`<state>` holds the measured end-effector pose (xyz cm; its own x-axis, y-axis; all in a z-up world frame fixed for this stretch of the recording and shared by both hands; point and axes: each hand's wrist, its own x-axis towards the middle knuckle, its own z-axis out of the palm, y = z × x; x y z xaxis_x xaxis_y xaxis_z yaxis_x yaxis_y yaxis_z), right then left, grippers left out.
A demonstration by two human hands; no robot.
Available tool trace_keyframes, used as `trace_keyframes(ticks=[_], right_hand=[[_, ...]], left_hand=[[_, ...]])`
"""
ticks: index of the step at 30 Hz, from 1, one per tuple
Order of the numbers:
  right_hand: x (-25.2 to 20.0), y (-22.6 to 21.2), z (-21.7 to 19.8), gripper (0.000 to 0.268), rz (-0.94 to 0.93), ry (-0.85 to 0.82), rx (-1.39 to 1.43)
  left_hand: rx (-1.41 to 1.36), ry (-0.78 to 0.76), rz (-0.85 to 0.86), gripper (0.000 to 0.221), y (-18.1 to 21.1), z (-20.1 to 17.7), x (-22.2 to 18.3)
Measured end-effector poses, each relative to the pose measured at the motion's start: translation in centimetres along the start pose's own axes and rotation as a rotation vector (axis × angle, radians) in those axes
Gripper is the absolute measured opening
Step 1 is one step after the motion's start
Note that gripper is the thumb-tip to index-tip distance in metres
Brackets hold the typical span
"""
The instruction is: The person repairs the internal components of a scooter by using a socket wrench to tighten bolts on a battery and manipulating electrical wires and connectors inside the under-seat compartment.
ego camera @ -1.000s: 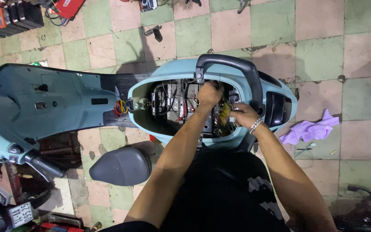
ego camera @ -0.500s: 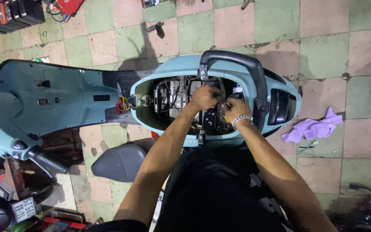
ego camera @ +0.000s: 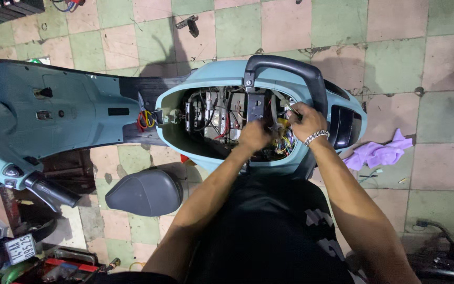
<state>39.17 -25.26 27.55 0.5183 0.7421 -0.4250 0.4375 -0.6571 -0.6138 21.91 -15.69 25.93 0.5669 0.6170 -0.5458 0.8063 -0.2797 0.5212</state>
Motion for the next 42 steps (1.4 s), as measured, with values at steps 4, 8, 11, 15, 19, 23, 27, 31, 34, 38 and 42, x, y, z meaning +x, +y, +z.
trace_keyframes(ticks=[4, 8, 11, 15, 19, 23, 27, 31, 34, 38, 42], right_hand=[[0.4, 0.2, 0.7, 0.025, -0.166, 0.063, 0.037], [1.2, 1.4, 1.3, 0.027, -0.153, 0.1, 0.084], [1.1, 2.2, 1.5, 0.024, -0.143, 0.15, 0.076], [0.9, 2.2, 1.4, 0.02, -0.185, 0.112, 0.091], [0.1, 2.5, 2.5, 0.032, 0.072, -0.156, 0.482], [-0.7, 3.3, 4.0, 0.032, 0.061, -0.196, 0.695], [-0.9, 4.0, 4.7, 0.026, 0.065, -0.186, 0.776], [-0.6, 4.7, 6.0, 0.026, 0.101, -0.191, 0.909], [-0.5, 5.3, 6.3, 0.025, 0.182, -0.222, 1.09], [-0.6, 5.5, 5.8, 0.024, 0.185, -0.264, 1.207], [-2.2, 4.1, 4.3, 0.024, 0.127, -0.242, 0.919]], left_hand=[[0.053, 0.119, -0.093, 0.046, 0.0, 3.3, 0.1], [0.036, 0.147, -0.091, 0.043, -1.8, 3.8, 0.5], [-0.062, 0.257, -0.029, 0.042, -3.8, 1.6, -0.1], [-0.213, 0.14, -0.187, 0.043, -4.0, 0.2, -0.7], [-0.173, 0.175, 0.002, 0.041, -2.9, 0.4, -1.3], [-0.01, 0.297, -0.014, 0.051, -1.2, 0.1, -1.1], [-0.463, 0.333, 0.07, 0.032, -1.4, 1.7, 2.6], [-1.061, 0.006, -0.376, 0.028, -1.4, 2.7, 7.7], [-1.137, -0.118, -0.504, 0.026, -1.6, 3.0, 8.9], [-1.083, -0.116, -0.48, 0.025, -1.5, 2.8, 7.6], [-1.203, -0.131, -0.329, 0.036, -0.5, 1.8, 5.5]])
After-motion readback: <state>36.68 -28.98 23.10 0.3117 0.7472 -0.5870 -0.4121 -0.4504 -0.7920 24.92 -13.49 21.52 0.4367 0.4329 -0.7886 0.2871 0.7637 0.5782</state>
